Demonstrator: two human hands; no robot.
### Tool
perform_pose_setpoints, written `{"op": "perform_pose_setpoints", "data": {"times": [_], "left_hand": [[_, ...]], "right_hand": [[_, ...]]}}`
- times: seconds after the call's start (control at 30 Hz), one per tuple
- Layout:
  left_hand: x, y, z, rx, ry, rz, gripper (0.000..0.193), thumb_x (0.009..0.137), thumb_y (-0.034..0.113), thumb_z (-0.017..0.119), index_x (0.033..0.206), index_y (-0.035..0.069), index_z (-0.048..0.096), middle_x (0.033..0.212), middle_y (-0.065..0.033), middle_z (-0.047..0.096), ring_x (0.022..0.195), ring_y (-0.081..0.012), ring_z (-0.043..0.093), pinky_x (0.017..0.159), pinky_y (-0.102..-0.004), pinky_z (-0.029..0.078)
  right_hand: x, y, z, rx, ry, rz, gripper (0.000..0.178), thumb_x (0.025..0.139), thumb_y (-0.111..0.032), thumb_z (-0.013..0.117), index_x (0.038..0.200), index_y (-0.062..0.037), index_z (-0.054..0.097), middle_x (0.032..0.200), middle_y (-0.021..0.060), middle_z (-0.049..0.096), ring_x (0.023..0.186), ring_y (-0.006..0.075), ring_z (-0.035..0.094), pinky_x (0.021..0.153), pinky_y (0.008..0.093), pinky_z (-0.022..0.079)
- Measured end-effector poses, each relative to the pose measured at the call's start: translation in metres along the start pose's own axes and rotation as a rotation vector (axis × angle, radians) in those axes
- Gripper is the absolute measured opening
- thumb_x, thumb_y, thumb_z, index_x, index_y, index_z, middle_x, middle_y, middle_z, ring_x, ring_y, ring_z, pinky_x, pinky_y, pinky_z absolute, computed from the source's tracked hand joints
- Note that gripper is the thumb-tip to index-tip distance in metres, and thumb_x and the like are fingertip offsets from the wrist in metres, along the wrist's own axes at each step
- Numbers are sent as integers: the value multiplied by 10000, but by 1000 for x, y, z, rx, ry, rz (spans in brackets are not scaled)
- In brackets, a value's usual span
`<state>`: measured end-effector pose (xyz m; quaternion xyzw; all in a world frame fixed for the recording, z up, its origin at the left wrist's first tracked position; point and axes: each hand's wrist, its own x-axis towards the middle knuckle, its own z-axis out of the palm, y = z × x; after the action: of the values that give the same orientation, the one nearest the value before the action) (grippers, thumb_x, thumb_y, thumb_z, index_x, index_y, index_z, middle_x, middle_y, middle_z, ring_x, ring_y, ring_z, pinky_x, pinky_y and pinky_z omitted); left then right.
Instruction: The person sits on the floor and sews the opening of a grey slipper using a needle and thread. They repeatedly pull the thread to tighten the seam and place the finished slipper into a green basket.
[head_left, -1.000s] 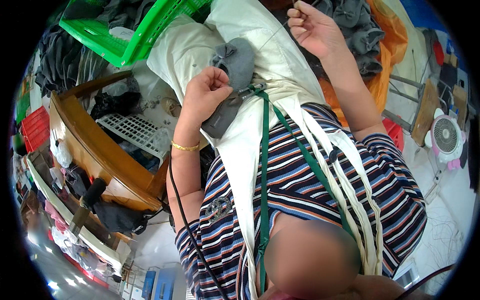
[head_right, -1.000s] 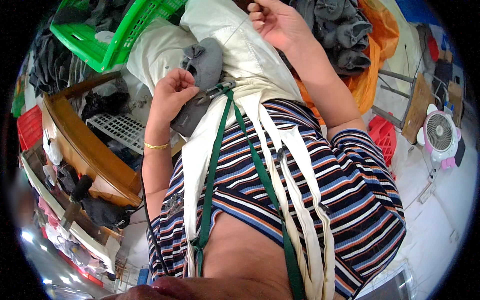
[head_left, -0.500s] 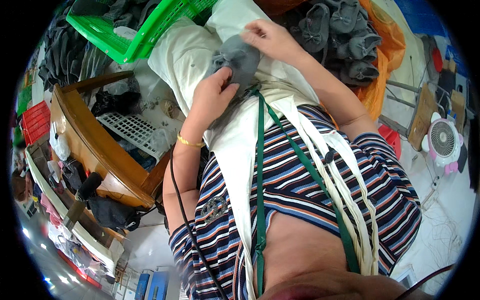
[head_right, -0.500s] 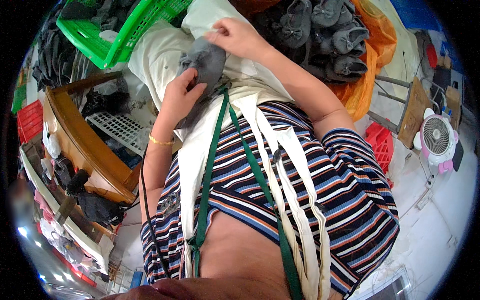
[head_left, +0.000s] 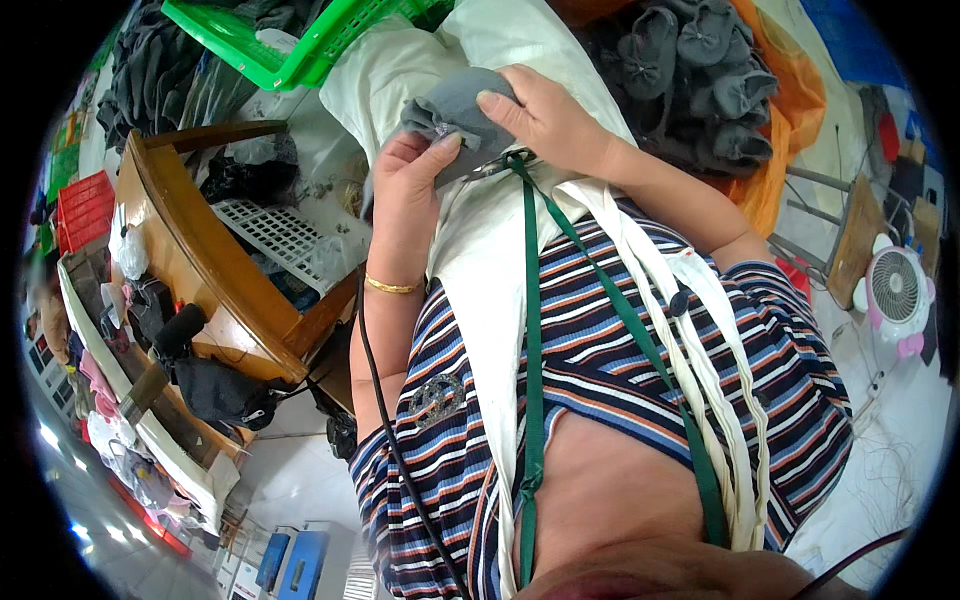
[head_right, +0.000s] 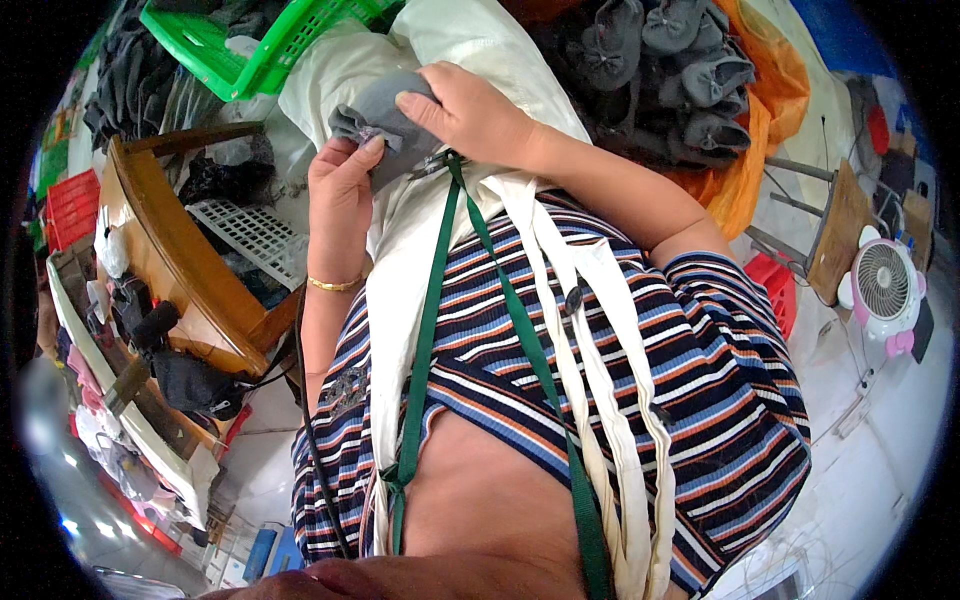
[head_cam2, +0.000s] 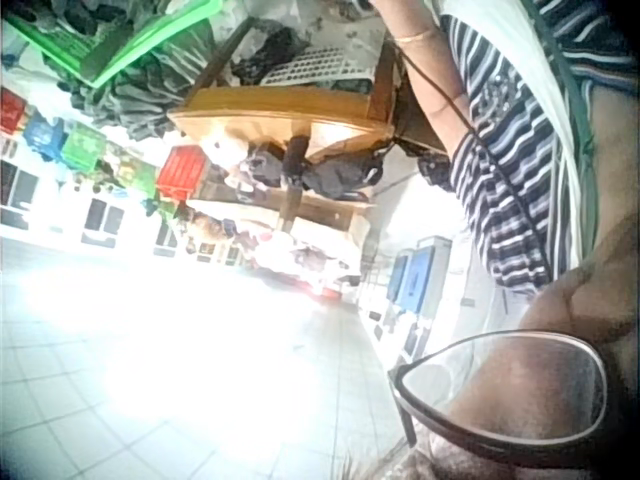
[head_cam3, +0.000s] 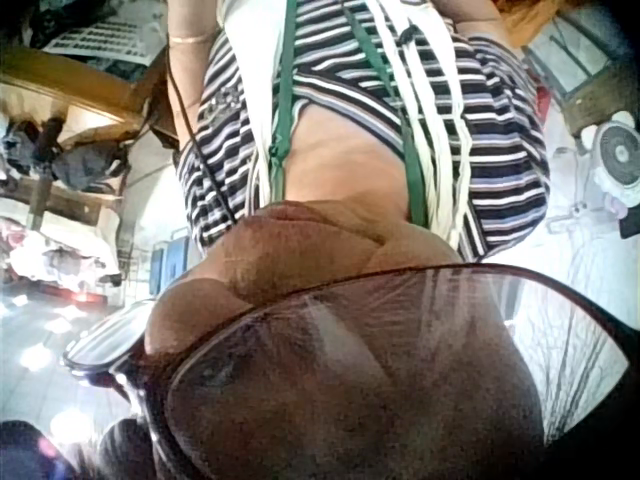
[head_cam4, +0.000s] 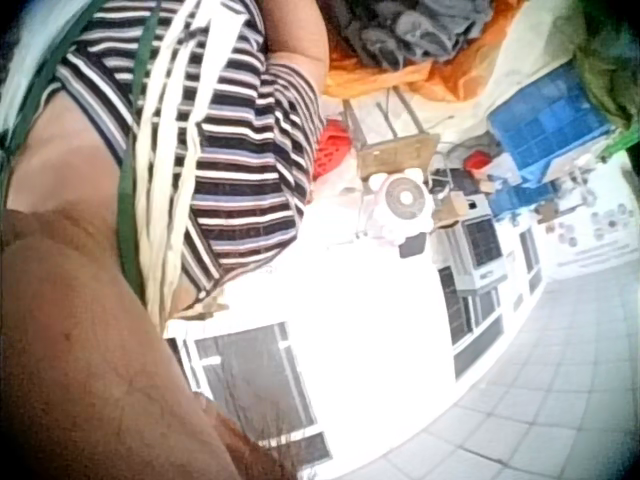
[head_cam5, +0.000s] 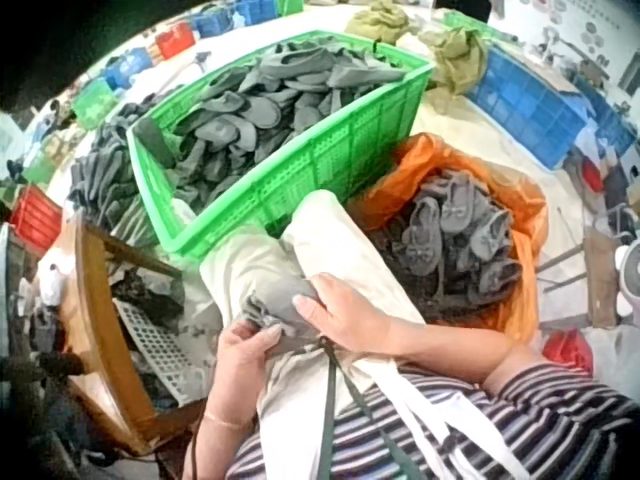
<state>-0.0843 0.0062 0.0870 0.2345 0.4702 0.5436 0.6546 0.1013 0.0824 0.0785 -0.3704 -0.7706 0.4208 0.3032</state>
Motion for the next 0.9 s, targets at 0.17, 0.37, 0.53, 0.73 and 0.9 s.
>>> {"op": "perform_pose_setpoints", "data": {"times": [0.17,0.37,0.53,0.73,0.9], "left_hand": [[-3,-6,-13,61,-14,-13,203,839,-6,646,1041,-23,661,997,-75,695,860,-128,632,823,-263,478],[-1,-18,-18,218,-4,-70,174,806,-30,600,966,-8,666,907,-26,681,807,-92,601,773,-222,459],[-7,-16,-12,63,-7,-44,191,793,-32,545,939,-4,665,882,-9,668,773,-75,587,752,-206,449],[-2,-14,-12,104,-103,-133,76,853,41,590,888,24,657,837,37,624,753,-39,534,685,-190,403],[-6,-16,-5,125,-17,-128,108,922,129,630,899,25,647,846,28,640,748,-31,548,690,-186,420]], "right_hand": [[-1,10,-8,132,-203,190,440,924,-339,626,1170,22,578,998,135,610,927,209,597,830,302,480],[18,-8,-5,-190,-98,-212,362,852,-360,689,990,-30,634,890,121,617,846,243,617,737,335,490],[19,1,-1,-14,-371,2,327,878,-356,656,897,-32,627,842,106,599,775,227,590,684,343,464],[7,17,4,79,-360,145,325,891,-325,638,875,-2,603,731,110,556,676,202,549,635,331,437],[3,9,7,67,-290,23,264,916,-230,633,828,0,535,720,36,476,676,109,428,603,268,371]]}}
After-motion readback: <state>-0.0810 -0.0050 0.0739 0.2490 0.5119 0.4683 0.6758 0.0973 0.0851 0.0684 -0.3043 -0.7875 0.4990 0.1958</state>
